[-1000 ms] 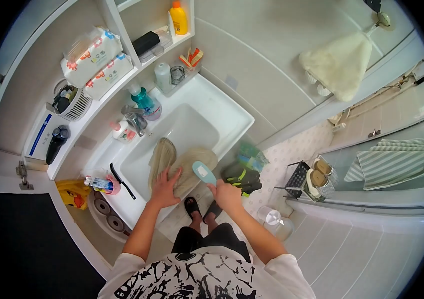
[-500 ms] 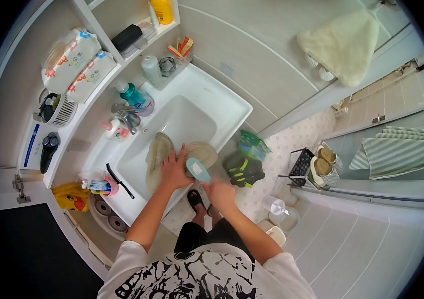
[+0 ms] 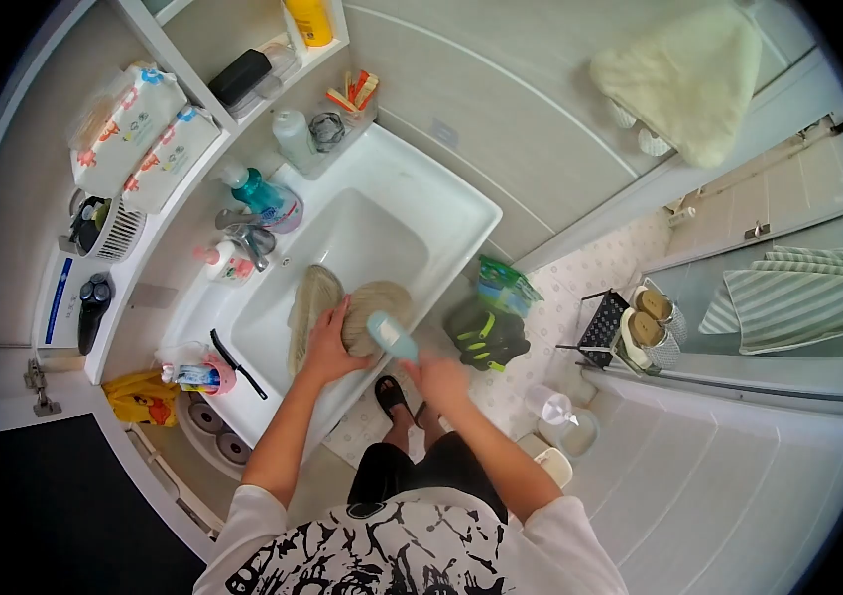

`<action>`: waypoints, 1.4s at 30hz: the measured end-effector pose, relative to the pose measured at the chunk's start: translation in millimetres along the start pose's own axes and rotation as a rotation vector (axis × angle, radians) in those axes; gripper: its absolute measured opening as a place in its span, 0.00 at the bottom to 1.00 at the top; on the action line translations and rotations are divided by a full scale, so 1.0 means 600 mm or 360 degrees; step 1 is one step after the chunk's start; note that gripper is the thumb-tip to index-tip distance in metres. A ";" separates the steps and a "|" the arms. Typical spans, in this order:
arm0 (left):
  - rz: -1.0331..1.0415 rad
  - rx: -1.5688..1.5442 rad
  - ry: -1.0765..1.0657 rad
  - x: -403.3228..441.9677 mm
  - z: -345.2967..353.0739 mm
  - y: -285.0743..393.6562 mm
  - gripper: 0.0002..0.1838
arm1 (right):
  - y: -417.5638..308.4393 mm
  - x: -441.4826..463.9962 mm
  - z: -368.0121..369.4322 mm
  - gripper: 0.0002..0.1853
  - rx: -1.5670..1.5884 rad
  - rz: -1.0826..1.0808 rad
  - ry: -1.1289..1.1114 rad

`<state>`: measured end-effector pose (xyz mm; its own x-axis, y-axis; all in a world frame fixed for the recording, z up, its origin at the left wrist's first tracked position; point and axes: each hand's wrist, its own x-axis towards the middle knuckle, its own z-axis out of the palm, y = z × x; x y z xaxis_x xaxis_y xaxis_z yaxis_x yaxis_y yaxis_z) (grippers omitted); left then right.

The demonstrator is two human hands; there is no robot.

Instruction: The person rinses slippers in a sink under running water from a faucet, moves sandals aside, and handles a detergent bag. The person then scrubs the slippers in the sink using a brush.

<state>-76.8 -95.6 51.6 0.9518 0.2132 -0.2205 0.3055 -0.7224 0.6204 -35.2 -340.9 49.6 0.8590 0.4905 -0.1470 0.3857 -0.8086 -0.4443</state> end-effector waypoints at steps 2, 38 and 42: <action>-0.0042 -0.0173 -0.0021 -0.002 -0.001 -0.013 0.68 | 0.010 0.038 -0.021 0.28 -0.0020 0.0071 0.0038; 0.0133 -0.2146 -0.0576 -0.037 -0.070 0.072 0.56 | -0.102 0.049 -0.288 0.23 -0.0092 -0.0215 0.0387; 0.0051 -0.2046 -0.0593 -0.039 -0.066 0.071 0.52 | -0.130 0.009 -0.280 0.24 -0.0104 -0.0537 0.0423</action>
<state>-84.9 -105.4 112.7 0.9577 -0.1317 -0.2558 0.2877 0.4479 0.8465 -4.1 -329.4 231.8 0.7345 0.6372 0.2333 0.6730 -0.6402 -0.3704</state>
